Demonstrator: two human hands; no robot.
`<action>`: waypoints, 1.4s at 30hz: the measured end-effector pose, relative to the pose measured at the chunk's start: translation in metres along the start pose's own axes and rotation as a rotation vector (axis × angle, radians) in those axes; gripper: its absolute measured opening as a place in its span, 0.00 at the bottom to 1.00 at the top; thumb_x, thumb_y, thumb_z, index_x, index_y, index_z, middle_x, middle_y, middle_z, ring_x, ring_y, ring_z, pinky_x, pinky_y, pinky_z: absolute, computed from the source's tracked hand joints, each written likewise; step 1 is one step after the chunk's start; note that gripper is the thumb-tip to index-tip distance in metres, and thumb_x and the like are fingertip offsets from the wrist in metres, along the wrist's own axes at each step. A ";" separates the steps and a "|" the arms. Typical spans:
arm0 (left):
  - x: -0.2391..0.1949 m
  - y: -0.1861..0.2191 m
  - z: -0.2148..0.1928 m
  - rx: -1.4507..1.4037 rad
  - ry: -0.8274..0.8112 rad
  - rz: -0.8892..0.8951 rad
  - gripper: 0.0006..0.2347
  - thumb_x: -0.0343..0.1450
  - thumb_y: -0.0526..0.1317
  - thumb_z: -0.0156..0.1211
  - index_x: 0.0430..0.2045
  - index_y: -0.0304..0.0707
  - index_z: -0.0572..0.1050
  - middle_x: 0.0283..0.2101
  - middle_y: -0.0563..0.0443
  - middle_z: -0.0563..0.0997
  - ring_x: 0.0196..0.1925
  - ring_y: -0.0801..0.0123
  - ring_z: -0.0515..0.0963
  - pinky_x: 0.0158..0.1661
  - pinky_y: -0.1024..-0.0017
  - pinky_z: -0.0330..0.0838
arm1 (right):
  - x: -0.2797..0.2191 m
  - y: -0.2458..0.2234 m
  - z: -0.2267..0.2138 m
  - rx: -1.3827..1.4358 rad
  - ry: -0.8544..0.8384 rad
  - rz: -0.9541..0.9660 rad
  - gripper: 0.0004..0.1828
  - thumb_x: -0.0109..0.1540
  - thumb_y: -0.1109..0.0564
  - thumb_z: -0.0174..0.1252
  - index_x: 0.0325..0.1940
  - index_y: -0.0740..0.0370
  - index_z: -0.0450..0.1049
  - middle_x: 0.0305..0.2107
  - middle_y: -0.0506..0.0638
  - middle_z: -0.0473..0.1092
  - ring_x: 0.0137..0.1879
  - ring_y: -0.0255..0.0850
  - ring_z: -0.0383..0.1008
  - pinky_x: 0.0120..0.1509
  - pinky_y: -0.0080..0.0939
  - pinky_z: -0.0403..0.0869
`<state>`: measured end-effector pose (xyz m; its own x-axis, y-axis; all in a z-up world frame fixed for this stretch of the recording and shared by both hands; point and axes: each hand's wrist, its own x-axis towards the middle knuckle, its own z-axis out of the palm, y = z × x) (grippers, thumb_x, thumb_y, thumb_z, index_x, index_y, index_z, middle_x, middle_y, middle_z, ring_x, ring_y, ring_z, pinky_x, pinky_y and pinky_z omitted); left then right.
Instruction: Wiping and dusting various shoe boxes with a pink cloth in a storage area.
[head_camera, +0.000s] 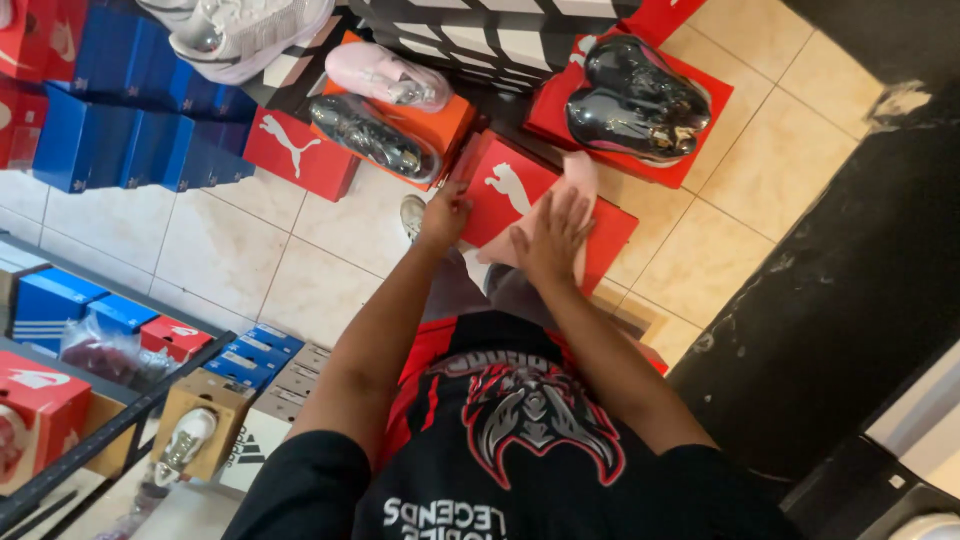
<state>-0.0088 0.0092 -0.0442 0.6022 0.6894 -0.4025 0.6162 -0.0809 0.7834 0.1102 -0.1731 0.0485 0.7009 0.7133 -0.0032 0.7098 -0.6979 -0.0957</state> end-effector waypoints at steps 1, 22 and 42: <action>0.010 -0.006 -0.001 0.002 -0.010 -0.002 0.13 0.71 0.39 0.66 0.49 0.40 0.78 0.46 0.33 0.81 0.52 0.37 0.80 0.50 0.48 0.79 | 0.017 -0.014 0.013 -0.002 -0.006 0.008 0.47 0.64 0.29 0.53 0.79 0.59 0.57 0.75 0.71 0.45 0.80 0.70 0.34 0.77 0.75 0.37; -0.008 0.024 -0.020 -0.078 -0.046 -0.104 0.07 0.69 0.42 0.63 0.37 0.50 0.85 0.44 0.46 0.85 0.47 0.41 0.82 0.48 0.49 0.79 | 0.055 -0.049 0.031 -0.030 0.107 -0.374 0.37 0.68 0.38 0.43 0.78 0.56 0.58 0.75 0.61 0.50 0.79 0.67 0.43 0.77 0.74 0.43; -0.037 0.041 0.002 -0.048 0.201 -0.034 0.14 0.80 0.44 0.48 0.46 0.37 0.80 0.40 0.30 0.82 0.49 0.32 0.78 0.53 0.44 0.71 | 0.015 0.013 0.005 0.273 0.223 -0.675 0.34 0.60 0.42 0.55 0.68 0.57 0.69 0.69 0.65 0.59 0.73 0.70 0.56 0.75 0.76 0.56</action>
<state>-0.0042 -0.0213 0.0020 0.4652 0.8213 -0.3301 0.6063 -0.0239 0.7949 0.1299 -0.1709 0.0421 0.1390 0.9294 0.3420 0.9673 -0.0534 -0.2479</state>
